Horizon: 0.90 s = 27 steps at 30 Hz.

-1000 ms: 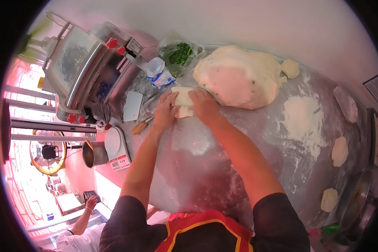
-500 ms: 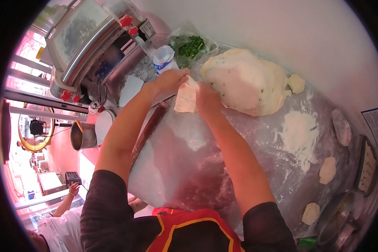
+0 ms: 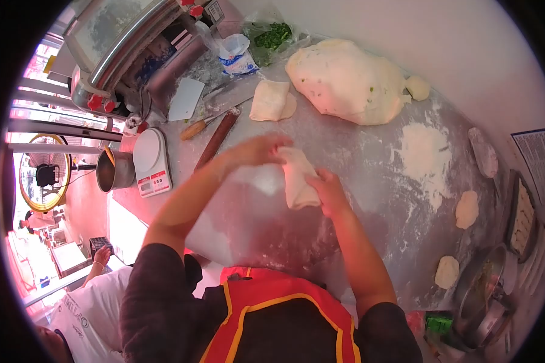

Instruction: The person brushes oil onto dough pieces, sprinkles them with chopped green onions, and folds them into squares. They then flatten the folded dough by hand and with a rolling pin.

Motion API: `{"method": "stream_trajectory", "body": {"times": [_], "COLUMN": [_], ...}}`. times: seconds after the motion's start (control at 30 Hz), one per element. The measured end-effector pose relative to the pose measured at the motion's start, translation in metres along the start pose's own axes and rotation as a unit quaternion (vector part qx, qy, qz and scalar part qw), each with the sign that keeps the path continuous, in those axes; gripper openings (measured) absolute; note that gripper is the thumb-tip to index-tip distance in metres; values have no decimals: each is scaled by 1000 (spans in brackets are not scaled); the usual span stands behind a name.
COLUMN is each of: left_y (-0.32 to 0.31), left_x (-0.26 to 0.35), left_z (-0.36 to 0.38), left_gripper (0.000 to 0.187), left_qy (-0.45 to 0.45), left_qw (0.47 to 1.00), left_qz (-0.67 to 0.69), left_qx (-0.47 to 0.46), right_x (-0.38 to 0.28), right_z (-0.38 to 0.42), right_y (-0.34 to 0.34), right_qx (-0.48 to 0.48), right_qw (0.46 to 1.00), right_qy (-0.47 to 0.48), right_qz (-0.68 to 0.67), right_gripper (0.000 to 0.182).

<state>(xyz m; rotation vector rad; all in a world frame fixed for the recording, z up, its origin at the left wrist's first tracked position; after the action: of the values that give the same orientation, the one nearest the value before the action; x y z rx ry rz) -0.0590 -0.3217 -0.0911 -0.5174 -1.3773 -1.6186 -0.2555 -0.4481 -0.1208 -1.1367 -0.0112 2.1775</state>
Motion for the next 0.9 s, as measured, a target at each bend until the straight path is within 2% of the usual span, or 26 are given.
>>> {"method": "stream_trajectory", "body": {"times": [0.03,0.13,0.17,0.2,0.23,0.33,0.4,0.43,0.5,0.57,0.63,0.67,0.73,0.77,0.83,0.9], "left_y": [-22,-60,-59,-55,-53,-76,-104,-123,-135,-128,-127,-126,-123,-122,-122,-144], "left_x": [-5,2,20,37,50,31,-2,-18,-21,-1,-8,-6,13,25,42,55], "left_z": [4,13,20,25,29,40,55,69,82,85,69,66,71,77,102,131], "left_gripper": [31,29,29,29,28,28,28,28,28,28,27,27,26,25,27,31], "left_qy": [7,-80,-58,-37,-15,-141,73,187,243,288,270,260,200,170,98,33], "left_qw": [999,979,985,988,989,951,938,908,872,830,815,806,850,870,929,939], "left_qz": [-39,-166,-125,-85,-43,59,191,254,314,395,450,476,428,403,219,49], "left_qx": [5,88,106,123,139,270,278,275,285,269,247,237,231,226,284,338], "right_x": [10,20,10,-4,-17,-18,-16,-11,13,30,28,24,22,19,10,43], "right_z": [6,32,45,60,80,135,148,149,99,49,24,15,11,24,49,81], "right_y": [9,25,20,14,5,-42,-48,-49,-13,-4,-22,-30,-41,-46,-53,-48], "right_qx": [1,33,57,81,105,41,-12,-43,83,59,58,25,-43,-49,-57,-35], "right_qw": [999,999,982,934,856,778,800,810,801,875,898,898,889,869,821,764], "right_qy": [-28,-24,61,145,220,269,199,159,246,243,224,179,84,109,167,356], "right_qz": [-29,20,171,318,455,567,566,563,539,414,374,400,448,480,543,537], "right_gripper": [28,28,30,32,35,37,39,41,42,46,50,48,44,42,39,40]}}
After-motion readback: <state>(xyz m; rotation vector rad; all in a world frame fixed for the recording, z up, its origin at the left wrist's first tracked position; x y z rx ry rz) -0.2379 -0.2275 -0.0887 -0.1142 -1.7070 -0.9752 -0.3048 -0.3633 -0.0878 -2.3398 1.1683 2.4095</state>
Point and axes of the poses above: each hand's wrist, its own z-axis away from the middle knuckle, its own y-axis out of the back of the hand, x = y × z, the point moved 3 cm from there along -z, towards the middle knuckle, and after that the axes turned 1 degree about y, right-handed, at the moved point
